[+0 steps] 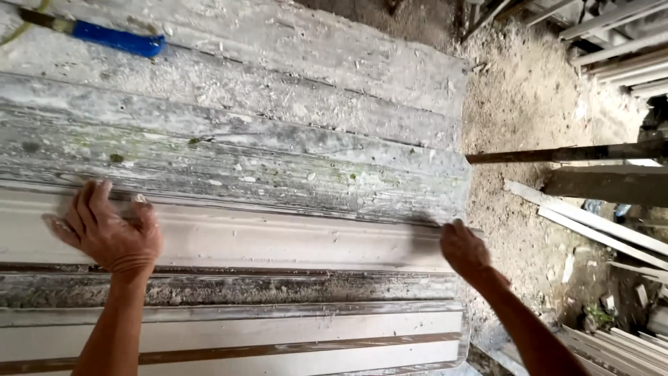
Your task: The recorder is using a scraper and a small brush to clean and finish decorative plaster molding strips on a workbench.
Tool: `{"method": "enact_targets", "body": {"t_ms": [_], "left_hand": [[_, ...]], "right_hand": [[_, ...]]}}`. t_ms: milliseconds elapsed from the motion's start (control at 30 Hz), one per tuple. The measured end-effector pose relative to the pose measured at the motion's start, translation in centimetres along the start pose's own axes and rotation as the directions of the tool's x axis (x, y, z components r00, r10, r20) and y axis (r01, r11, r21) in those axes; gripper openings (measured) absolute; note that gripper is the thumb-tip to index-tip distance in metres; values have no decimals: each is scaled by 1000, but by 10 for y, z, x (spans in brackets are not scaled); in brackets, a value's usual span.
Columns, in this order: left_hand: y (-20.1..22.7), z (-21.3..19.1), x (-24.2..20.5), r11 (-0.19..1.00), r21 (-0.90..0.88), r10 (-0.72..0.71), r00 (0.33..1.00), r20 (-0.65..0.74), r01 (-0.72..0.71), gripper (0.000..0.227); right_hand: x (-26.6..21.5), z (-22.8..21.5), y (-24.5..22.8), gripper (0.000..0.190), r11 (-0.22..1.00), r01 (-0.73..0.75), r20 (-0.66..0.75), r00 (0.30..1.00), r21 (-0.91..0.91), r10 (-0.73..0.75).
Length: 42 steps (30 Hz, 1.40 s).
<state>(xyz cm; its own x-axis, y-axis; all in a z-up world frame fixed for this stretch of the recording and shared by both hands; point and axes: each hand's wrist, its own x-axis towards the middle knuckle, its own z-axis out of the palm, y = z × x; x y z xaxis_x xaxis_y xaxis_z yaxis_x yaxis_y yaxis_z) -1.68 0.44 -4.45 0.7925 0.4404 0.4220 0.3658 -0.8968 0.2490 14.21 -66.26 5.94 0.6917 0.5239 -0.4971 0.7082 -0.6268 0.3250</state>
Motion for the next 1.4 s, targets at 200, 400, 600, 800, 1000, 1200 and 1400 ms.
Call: {"method": "enact_targets", "body": {"t_ms": [200, 400, 600, 800, 1000, 1200, 1400], "left_hand": [[-3, -1, -7, 1000, -25, -5, 1000, 22, 6, 40], [-1, -1, -13, 998, 63, 22, 999, 30, -24, 38], [1, -11, -7, 999, -32, -10, 1000, 28, 10, 40], [8, -18, -1, 996, -83, -32, 999, 9, 33, 38], [14, -19, 4, 991, -125, -50, 998, 43, 55, 40], [8, -17, -6, 991, -111, -73, 997, 19, 75, 41], [-9, 6, -15, 999, -25, 42, 999, 32, -41, 39]], "right_hand": [[34, -37, -73, 40, 973, 114, -271, 948, -198, -166], [18, -24, -65, 11, 970, 134, -314, 947, 201, -66], [29, -34, -81, 2, 953, 72, -287, 958, 293, 16], [19, -59, -72, 5, 929, 4, -258, 961, 371, 98], [8, -24, -70, 3, 971, 27, -153, 988, 239, 10], [3, -30, -39, 15, 988, -102, 201, 977, 115, 77], [-33, 44, 18, 23, 933, 46, -8, 999, -356, -53]]}}
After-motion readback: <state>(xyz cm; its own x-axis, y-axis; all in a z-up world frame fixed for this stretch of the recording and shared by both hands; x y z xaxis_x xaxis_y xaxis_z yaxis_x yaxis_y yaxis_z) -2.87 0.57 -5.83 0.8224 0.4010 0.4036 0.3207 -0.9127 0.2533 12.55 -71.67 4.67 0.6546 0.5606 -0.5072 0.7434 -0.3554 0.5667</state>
